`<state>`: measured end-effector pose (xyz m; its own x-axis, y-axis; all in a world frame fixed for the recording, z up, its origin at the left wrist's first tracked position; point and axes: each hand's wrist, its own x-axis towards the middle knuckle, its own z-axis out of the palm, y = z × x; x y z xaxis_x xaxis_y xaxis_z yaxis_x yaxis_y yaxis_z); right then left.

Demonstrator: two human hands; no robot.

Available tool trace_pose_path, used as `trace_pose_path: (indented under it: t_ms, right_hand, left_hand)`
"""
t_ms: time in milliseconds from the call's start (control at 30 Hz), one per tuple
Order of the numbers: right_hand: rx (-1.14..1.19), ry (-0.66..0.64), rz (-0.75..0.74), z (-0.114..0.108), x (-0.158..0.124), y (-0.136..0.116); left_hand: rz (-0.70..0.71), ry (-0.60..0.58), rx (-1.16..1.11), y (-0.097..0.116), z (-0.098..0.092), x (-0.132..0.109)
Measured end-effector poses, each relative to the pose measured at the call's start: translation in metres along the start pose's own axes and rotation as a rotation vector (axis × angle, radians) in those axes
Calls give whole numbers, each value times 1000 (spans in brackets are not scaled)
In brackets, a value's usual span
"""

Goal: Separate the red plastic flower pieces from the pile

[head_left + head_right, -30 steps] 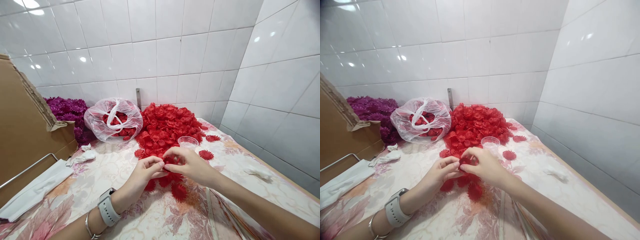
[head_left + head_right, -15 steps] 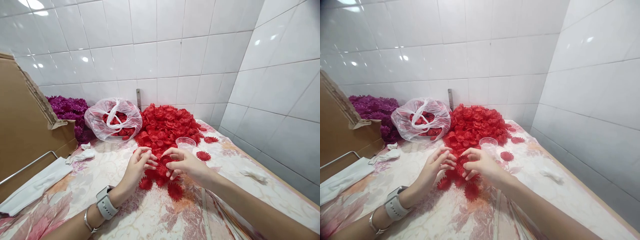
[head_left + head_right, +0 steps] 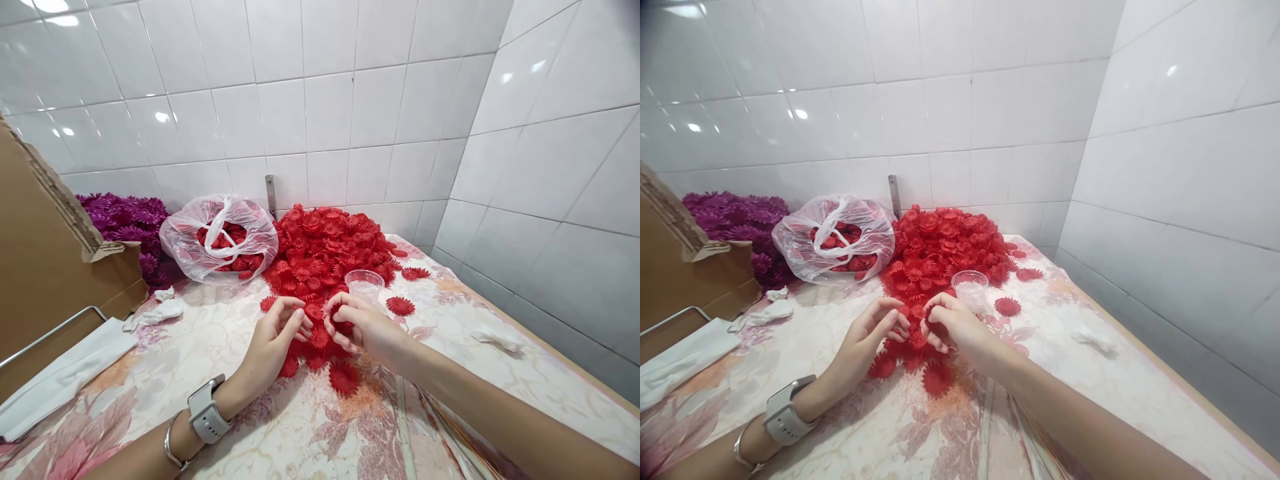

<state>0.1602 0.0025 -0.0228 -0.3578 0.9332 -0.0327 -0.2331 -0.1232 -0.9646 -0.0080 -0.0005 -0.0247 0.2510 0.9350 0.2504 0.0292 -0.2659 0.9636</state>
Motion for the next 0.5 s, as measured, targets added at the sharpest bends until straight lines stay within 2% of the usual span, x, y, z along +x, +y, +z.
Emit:
trace_pose_path:
  t_ms: [200,367,500]
  right_hand:
    - [-92,-69,-23,-2,0,0]
    - [6,59,-13,5,1,0]
    - [-44,37,-10,5,-1,3]
  left_hand:
    - [44,13,78,-2,-2,0]
    - [45,94,54,-5,-4,3]
    - [19,118,35,-5,-4,4]
